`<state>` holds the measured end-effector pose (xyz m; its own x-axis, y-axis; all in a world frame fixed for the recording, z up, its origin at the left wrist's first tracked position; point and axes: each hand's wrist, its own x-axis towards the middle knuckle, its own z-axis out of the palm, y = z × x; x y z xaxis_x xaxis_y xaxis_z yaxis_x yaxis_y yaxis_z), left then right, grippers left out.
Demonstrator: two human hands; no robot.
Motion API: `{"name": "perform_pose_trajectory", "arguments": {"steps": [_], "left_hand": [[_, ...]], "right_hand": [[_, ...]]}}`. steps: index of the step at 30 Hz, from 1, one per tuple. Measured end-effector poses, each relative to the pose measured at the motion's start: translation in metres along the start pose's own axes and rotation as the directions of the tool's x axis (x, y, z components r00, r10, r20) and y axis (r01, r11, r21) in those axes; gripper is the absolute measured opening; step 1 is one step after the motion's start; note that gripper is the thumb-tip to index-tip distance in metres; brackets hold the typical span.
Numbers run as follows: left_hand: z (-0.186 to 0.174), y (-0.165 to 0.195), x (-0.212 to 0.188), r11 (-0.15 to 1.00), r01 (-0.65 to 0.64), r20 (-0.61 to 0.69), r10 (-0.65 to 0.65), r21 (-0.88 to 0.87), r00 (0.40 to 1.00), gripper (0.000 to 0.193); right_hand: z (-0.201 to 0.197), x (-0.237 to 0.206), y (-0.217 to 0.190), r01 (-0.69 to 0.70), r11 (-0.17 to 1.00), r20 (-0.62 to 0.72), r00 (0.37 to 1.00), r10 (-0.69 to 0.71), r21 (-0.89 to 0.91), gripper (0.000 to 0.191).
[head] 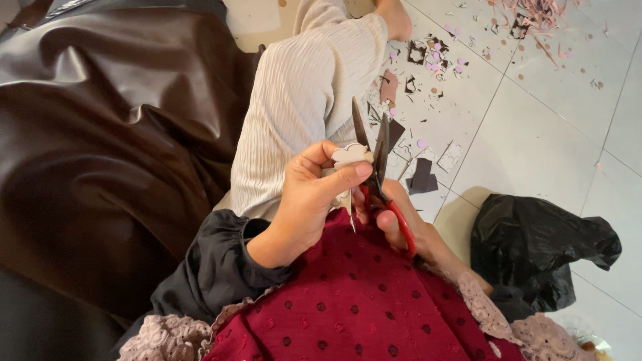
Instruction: The person sits on the floor and uses red-handled scissors to cut a small white paper shape into a cloud-like form. They rotate the paper and trim the edges carefully, with cut scraps accumulating on the tiled floor.
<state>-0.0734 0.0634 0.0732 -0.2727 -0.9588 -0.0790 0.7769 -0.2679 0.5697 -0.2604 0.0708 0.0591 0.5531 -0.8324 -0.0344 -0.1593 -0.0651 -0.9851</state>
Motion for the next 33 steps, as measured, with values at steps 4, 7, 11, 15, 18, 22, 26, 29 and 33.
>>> {"name": "perform_pose_trajectory", "arguments": {"steps": [4, 7, 11, 15, 18, 22, 26, 29, 33], "left_hand": [[-0.001, 0.001, -0.001, 1.0, 0.016, 0.002, -0.016, -0.007, 1.0, 0.015], [-0.004, 0.0, 0.0, 1.0, 0.013, 0.032, -0.012, -0.027, 0.999, 0.013], [-0.005, -0.002, 0.002, 0.999, -0.033, 0.01, 0.032, 0.027, 0.999, 0.012], [-0.004, 0.0, -0.001, 1.0, -0.001, 0.024, 0.0, 0.002, 1.0, 0.011], [-0.003, 0.002, -0.002, 1.0, 0.024, 0.019, -0.024, 0.019, 1.0, 0.012], [-0.001, 0.002, 0.0, 0.999, 0.005, 0.008, -0.005, 0.045, 1.0, 0.012], [-0.002, 0.003, -0.001, 0.999, 0.027, 0.03, -0.028, 0.034, 0.999, 0.013], [-0.003, 0.002, -0.001, 1.0, 0.004, 0.052, -0.005, 0.022, 0.999, 0.012], [-0.007, 0.001, 0.001, 0.998, -0.016, 0.054, 0.013, 0.053, 0.998, 0.008]], "right_hand": [[-0.001, 0.0, -0.002, 0.008, 1.0, 0.017, 1.0, -0.008, -0.021, 0.097], [-0.003, 0.0, 0.001, 0.041, 0.998, 0.014, 0.999, -0.04, -0.045, 0.095], [-0.005, -0.002, 0.008, 0.04, 0.999, 0.024, 0.999, -0.039, -0.033, 0.092], [-0.006, -0.003, 0.01, 0.017, 1.0, 0.053, 0.998, -0.018, 0.015, 0.098], [-0.008, -0.002, 0.005, -0.022, 0.999, 0.096, 0.995, 0.019, 0.03, 0.104], [-0.008, -0.004, -0.008, -0.073, 0.997, 0.087, 0.993, 0.076, -0.037, 0.107], [-0.002, -0.014, -0.014, -0.111, 0.994, 0.024, 0.994, 0.111, 0.019, 0.108], [-0.003, -0.015, -0.003, -0.089, 0.994, 0.013, 0.996, 0.088, 0.067, 0.104], [-0.013, -0.009, 0.019, -0.039, 0.999, -0.004, 0.999, 0.039, 0.032, 0.099]]}}
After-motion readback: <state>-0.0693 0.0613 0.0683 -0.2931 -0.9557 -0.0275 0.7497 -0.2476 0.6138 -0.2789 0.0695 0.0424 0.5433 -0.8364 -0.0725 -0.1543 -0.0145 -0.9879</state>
